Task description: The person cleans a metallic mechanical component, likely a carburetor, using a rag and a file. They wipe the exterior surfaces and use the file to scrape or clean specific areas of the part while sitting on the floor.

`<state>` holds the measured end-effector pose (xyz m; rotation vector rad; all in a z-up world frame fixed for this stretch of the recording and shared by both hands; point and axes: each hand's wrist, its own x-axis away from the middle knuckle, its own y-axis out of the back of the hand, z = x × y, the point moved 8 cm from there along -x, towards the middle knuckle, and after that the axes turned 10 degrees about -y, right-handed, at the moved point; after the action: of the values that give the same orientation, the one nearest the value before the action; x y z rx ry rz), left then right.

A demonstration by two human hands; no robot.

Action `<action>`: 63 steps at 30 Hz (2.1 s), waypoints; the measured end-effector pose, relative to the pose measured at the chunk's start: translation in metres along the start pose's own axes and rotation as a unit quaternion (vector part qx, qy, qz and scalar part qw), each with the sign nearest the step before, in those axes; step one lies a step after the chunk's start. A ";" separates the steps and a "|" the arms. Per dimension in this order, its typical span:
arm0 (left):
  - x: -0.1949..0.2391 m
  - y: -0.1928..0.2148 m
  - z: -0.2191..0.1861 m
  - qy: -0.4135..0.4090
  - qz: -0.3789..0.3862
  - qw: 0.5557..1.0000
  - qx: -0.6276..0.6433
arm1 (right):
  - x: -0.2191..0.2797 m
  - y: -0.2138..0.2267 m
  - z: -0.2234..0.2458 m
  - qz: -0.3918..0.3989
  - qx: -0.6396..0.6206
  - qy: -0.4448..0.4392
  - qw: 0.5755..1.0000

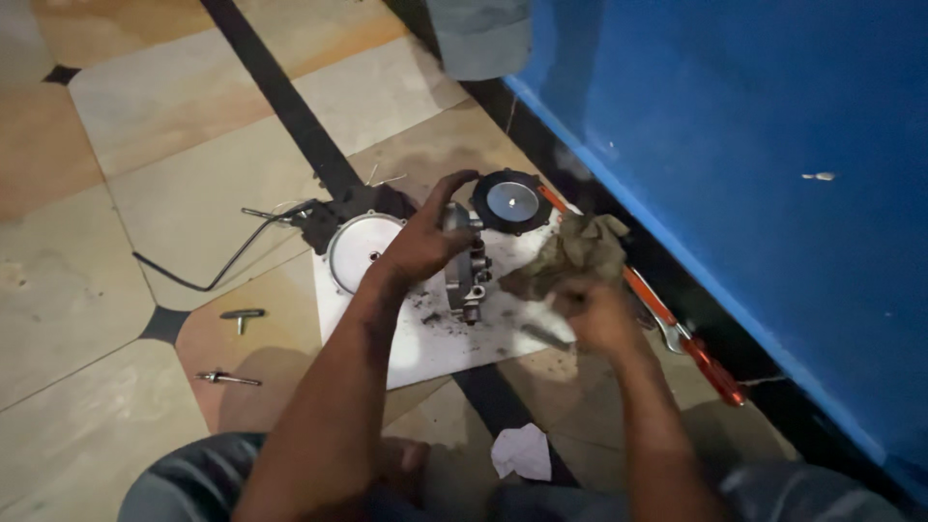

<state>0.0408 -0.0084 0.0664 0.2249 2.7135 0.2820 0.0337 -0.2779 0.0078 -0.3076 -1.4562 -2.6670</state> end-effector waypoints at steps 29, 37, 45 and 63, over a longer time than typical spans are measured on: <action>0.000 -0.014 0.022 -0.001 -0.072 0.995 0.074 | 0.097 0.176 0.073 -0.444 0.269 0.209 0.829; 0.001 -0.009 0.032 0.039 -0.087 0.980 0.172 | 0.080 0.202 0.004 -0.473 0.353 0.121 0.798; 0.001 -0.010 0.031 0.010 -0.083 0.988 0.128 | 0.060 0.219 -0.004 -0.327 -0.136 0.015 0.935; 0.000 0.008 0.044 0.007 -0.076 0.980 0.182 | 0.050 -0.037 0.069 -0.092 -0.302 0.177 0.932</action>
<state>0.0593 0.0065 0.0285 0.1152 2.7586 -0.2622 -0.0120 -0.1993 0.0248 0.2860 -0.5662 -3.0477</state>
